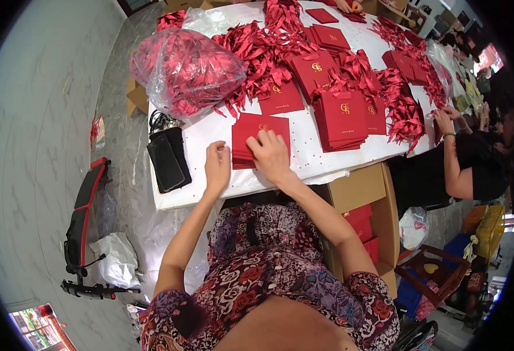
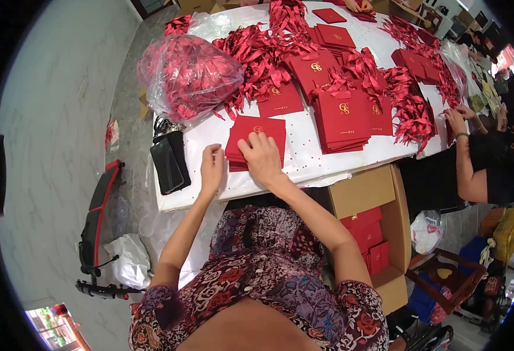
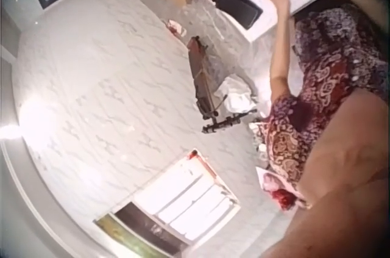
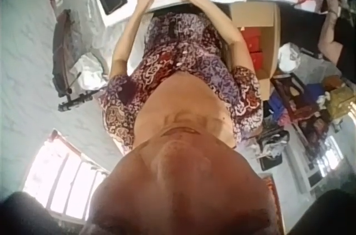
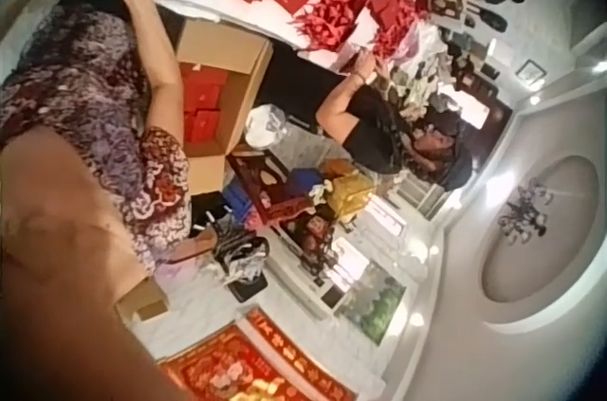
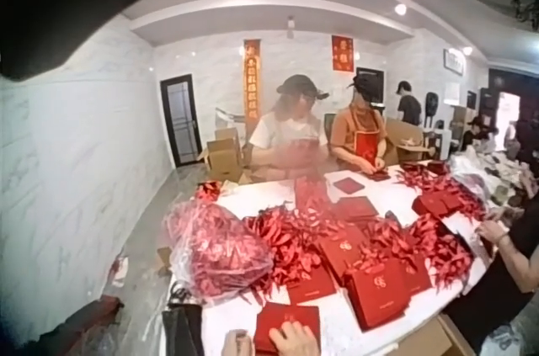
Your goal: Assembling and packing red gift bags with ribbons at a work table.
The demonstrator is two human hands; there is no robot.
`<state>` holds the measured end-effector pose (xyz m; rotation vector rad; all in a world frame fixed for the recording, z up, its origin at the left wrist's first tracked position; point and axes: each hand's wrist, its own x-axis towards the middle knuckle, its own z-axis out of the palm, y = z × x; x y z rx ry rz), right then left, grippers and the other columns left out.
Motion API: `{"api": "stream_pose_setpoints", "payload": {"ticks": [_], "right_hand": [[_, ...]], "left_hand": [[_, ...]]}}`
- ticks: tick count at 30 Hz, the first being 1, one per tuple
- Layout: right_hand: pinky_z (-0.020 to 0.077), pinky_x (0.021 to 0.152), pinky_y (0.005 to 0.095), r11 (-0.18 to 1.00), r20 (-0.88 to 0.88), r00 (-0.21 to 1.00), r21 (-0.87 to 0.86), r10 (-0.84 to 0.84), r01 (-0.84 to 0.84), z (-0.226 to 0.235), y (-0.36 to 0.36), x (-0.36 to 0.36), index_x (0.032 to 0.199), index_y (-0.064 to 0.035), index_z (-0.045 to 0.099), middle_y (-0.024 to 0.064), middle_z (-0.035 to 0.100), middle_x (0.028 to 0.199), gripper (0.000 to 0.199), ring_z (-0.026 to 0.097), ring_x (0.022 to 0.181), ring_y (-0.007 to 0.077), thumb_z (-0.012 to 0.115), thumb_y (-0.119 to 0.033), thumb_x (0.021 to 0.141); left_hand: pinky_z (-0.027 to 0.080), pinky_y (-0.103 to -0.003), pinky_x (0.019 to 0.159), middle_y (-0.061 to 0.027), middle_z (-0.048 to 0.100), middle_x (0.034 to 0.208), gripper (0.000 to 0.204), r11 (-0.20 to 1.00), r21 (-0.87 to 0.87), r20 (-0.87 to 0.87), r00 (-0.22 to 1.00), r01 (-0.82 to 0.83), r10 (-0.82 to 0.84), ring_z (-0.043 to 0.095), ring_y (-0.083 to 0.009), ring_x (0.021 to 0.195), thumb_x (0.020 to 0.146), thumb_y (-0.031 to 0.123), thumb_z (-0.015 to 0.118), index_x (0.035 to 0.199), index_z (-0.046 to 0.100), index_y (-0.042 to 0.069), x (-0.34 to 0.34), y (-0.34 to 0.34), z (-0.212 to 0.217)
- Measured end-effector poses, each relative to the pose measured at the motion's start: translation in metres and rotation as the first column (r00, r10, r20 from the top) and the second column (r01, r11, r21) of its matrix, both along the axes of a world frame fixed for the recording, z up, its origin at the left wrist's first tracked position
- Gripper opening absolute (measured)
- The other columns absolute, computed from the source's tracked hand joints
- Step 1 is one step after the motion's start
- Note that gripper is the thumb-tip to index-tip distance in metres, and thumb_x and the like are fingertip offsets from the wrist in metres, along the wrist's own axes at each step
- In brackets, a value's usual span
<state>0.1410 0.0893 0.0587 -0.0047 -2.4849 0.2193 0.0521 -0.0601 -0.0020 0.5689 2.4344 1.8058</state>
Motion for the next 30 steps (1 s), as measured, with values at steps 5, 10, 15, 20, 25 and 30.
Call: {"api": "stream_pose_setpoints", "payload": {"ticks": [5,10,15,20,25,30], "right_hand": [[0.0413,0.075,0.0415,0.997,0.205,0.978,-0.070,0.035,-0.021,-0.016,-0.012,0.012,0.104,-0.0091,0.057,0.0107,0.051,0.099,0.054,0.051,0.095,0.0298,0.084,-0.025,0.060],[0.0401,0.094,0.0462,0.867,-0.045,0.983,-0.479,-0.180,0.137,-0.011,0.007,0.035,0.120,-0.0003,0.053,0.0168,0.052,0.115,0.057,0.049,0.111,0.0357,0.077,-0.031,0.079],[0.0466,0.089,0.0467,0.612,0.128,0.966,-0.753,-0.224,0.242,-0.061,0.035,0.038,0.116,0.0096,0.055,0.0301,0.063,0.104,0.057,0.060,0.099,0.0412,0.071,-0.035,0.084],[0.0415,0.092,0.0491,0.615,0.214,0.913,-0.683,-0.348,0.394,-0.073,0.033,0.033,0.128,0.0039,0.049,0.0288,0.056,0.108,0.063,0.052,0.101,0.0431,0.069,-0.036,0.084],[0.0442,0.094,0.0448,0.390,0.162,0.966,-0.891,-0.200,0.230,-0.071,0.045,0.032,0.137,0.0037,0.043,0.0279,0.054,0.115,0.071,0.053,0.108,0.0371,0.071,-0.035,0.085],[0.0396,0.107,0.0399,-0.092,0.005,0.975,-0.996,-0.221,-0.016,-0.030,0.036,0.036,0.152,-0.0044,0.017,0.0275,0.039,0.140,0.094,0.046,0.126,0.0355,0.074,-0.039,0.086]], "left_hand": [[0.051,-0.036,0.082,-0.0228,0.066,0.102,0.085,0.967,-0.170,0.362,0.925,0.187,-0.115,0.065,-0.0301,0.091,0.077,0.061,0.071,0.118,0.056,-0.012,-0.035,0.017,-0.018],[0.053,-0.037,0.081,-0.0217,0.068,0.100,0.090,0.918,-0.334,0.278,0.953,0.216,-0.124,0.067,-0.0306,0.090,0.072,0.064,0.075,0.118,0.057,-0.012,-0.034,0.021,-0.015],[0.055,-0.032,0.073,-0.0215,0.067,0.096,0.084,0.938,-0.203,0.481,0.863,0.280,-0.154,0.067,-0.0245,0.086,0.073,0.054,0.080,0.115,0.055,-0.015,-0.036,0.025,-0.021],[0.056,-0.031,0.072,-0.0197,0.065,0.096,0.063,0.979,0.120,0.511,0.835,0.166,-0.204,0.066,-0.0216,0.086,0.075,0.030,0.085,0.109,0.053,-0.011,-0.013,0.055,0.009],[0.056,-0.033,0.079,-0.0185,0.063,0.104,0.049,0.919,0.361,0.428,0.848,0.159,-0.314,0.065,-0.0216,0.090,0.081,0.014,0.078,0.113,0.045,-0.002,-0.001,0.061,0.039],[0.056,-0.036,0.083,-0.0209,0.061,0.110,0.049,0.866,0.500,0.446,0.847,0.031,-0.288,0.065,-0.0231,0.096,0.083,0.012,0.077,0.117,0.043,0.000,-0.003,0.074,0.062]]}}
